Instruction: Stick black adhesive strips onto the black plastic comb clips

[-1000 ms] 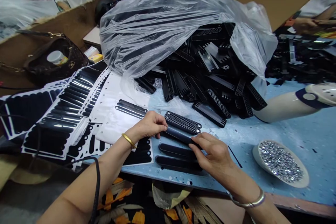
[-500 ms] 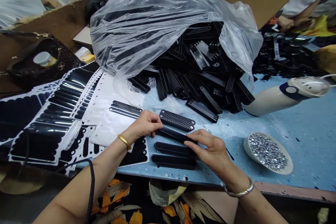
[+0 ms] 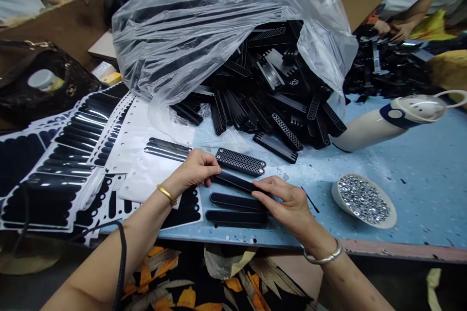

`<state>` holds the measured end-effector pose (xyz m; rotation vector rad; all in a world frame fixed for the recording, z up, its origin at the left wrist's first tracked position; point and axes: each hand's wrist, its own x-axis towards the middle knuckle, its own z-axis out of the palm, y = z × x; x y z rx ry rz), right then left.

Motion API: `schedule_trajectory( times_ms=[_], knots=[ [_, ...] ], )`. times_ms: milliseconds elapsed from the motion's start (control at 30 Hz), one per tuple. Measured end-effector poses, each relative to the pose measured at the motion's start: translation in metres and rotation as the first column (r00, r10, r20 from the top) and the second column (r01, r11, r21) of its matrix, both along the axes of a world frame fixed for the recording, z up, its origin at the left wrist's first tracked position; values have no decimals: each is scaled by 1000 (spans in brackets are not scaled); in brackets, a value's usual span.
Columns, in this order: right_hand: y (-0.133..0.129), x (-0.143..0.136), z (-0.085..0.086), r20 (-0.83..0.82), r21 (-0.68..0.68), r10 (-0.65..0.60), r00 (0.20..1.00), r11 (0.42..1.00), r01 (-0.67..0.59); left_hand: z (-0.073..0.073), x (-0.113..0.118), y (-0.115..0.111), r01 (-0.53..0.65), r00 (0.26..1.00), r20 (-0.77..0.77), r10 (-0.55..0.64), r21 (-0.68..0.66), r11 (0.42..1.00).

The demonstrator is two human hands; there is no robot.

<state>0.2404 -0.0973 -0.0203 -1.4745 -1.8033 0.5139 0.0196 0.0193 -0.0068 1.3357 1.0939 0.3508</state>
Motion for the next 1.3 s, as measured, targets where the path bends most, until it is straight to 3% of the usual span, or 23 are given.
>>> schedule_trajectory(
  times_ms=[233,433,600,733,833,900,1033,1300],
  knots=[
    [0,0,1,44,-2,23,999,1000,-23,-3,0,0,0,1000,24,0,7,1000],
    [3,10,-1,35,-92,56,998,994,-52,-3,-1,1,-3,1000,20,3,5,1000],
    [3,6,1,35,-45,40,999,998,-39,-4,-2,1,3,1000,23,-3,14,1000],
    [-2,14,10,28,7,-105,994,994,105,-6,-2,1,8,1000,30,-9,25,1000],
    [-10,23,15,-41,18,-355,934,934,356,-7,-2,1,15,999,41,-16,38,999],
    [-15,23,14,-101,-15,-439,893,898,440,-7,-2,1,18,999,45,-20,41,999],
    [-15,7,0,-67,-76,-364,929,930,359,-7,-2,1,21,999,43,-22,33,999],
    [-1,-7,-18,175,14,-357,918,933,360,-11,-3,2,48,996,67,-53,73,996]
  ],
)
